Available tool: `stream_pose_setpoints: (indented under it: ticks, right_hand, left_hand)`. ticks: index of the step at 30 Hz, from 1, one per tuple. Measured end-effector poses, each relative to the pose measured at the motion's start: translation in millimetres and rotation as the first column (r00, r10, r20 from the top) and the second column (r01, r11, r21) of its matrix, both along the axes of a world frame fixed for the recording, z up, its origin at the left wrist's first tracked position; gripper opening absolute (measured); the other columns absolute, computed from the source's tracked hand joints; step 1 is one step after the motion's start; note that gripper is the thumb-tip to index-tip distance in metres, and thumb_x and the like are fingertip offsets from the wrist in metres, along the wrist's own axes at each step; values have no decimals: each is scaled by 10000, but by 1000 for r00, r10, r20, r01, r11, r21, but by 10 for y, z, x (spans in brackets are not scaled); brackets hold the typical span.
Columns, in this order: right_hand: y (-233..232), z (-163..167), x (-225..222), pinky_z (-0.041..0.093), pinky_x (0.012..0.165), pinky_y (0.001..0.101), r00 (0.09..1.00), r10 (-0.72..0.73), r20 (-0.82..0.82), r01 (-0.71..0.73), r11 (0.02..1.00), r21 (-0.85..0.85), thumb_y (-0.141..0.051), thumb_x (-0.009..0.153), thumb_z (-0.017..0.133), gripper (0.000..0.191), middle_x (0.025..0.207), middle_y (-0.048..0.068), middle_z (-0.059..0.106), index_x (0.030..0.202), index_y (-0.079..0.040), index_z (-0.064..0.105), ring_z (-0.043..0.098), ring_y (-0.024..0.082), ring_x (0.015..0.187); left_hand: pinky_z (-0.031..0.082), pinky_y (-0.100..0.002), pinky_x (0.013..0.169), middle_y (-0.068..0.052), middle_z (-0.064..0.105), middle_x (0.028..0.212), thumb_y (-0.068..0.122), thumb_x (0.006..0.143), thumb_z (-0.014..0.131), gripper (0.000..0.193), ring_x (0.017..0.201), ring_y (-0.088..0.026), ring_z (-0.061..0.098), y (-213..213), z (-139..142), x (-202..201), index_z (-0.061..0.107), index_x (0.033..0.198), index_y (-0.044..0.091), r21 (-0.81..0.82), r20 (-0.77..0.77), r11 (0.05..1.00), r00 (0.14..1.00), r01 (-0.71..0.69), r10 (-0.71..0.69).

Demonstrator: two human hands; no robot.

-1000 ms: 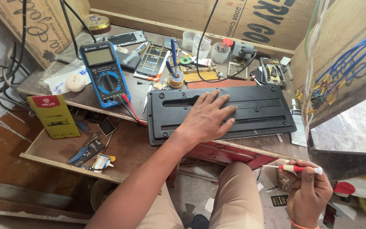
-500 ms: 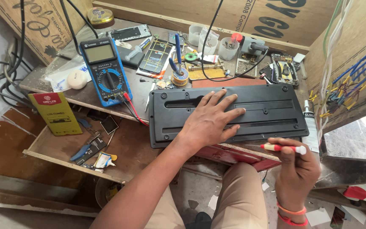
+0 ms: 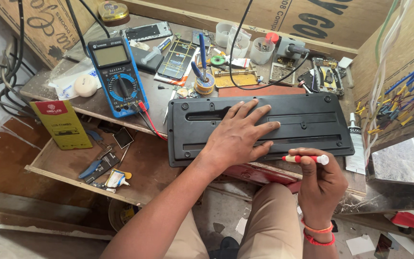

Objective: The person repairs an electronic keyboard on a cluttered workbench. They hold the opened keyboard with its green membrane and circuit board exposed, use a screwdriver to work on the internal components, then flip the keyboard over and unscrew screws from its black back cover with the screwdriver.

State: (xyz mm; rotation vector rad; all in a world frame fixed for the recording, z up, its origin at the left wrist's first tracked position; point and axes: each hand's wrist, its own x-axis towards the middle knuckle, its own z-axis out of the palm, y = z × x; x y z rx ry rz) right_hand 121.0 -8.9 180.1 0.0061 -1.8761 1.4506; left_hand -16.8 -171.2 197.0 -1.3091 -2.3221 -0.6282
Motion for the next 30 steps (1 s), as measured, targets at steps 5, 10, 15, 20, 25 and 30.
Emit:
stream_pose_setpoints:
  ticks: [5, 10, 15, 20, 25, 30]
  right_hand:
    - [16, -29, -5, 590, 922, 260, 1000, 11, 10, -11, 1000, -28, -116, 1106, 600, 168, 1079, 131, 731, 1110, 47, 641, 707, 149, 995]
    - [17, -56, -30, 590, 916, 262, 1000, 7, 7, -7, 999, -38, -116, 1104, 600, 165, 1080, 132, 729, 1111, 44, 640, 707, 149, 993]
    - [24, -67, -49, 598, 903, 262, 999, 32, 14, -31, 998, -54, -112, 1110, 592, 161, 1079, 131, 732, 1099, 41, 642, 709, 146, 967]
    - [11, -64, -52, 588, 900, 256, 999, 32, 14, -32, 999, -27, -91, 1106, 599, 148, 1077, 130, 730, 1107, 48, 649, 707, 146, 965]
    - [2, -40, -73, 588, 897, 254, 999, 38, 6, -38, 999, 33, -65, 1088, 615, 123, 1065, 126, 730, 1111, 51, 650, 707, 143, 960]
    - [8, -29, -49, 578, 902, 243, 1000, 20, -4, -20, 999, 46, -61, 1096, 608, 120, 1079, 124, 730, 1122, 49, 648, 700, 138, 976]
  left_hand:
    - [300, -523, 1203, -99, 519, 1461, 443, 879, 702, 474, 1434, -346, 410, -2, 1, 3, 676, 1310, 249, 6, -7, 1000, 1000, -1, 1]
    - [305, -523, 1197, -95, 518, 1460, 440, 871, 708, 479, 1437, -347, 408, -3, -2, 3, 674, 1309, 248, 6, -7, 1000, 1000, -3, 3]
    - [306, -525, 1200, -96, 519, 1464, 437, 869, 711, 484, 1438, -346, 408, -7, -9, 7, 666, 1315, 253, 15, -6, 1000, 1000, -5, 5]
    - [305, -524, 1205, -96, 515, 1473, 445, 873, 704, 488, 1443, -346, 405, -9, -15, -3, 664, 1320, 253, 8, -7, 1000, 1000, -6, 6]
    - [299, -523, 1207, -99, 513, 1478, 447, 877, 699, 483, 1445, -348, 400, -3, -12, -3, 665, 1319, 255, 11, 0, 1000, 1000, -8, 8]
    - [298, -521, 1206, -102, 515, 1475, 449, 875, 699, 485, 1446, -352, 398, -6, -2, 0, 665, 1318, 254, 9, -8, 1000, 1000, -11, 11]
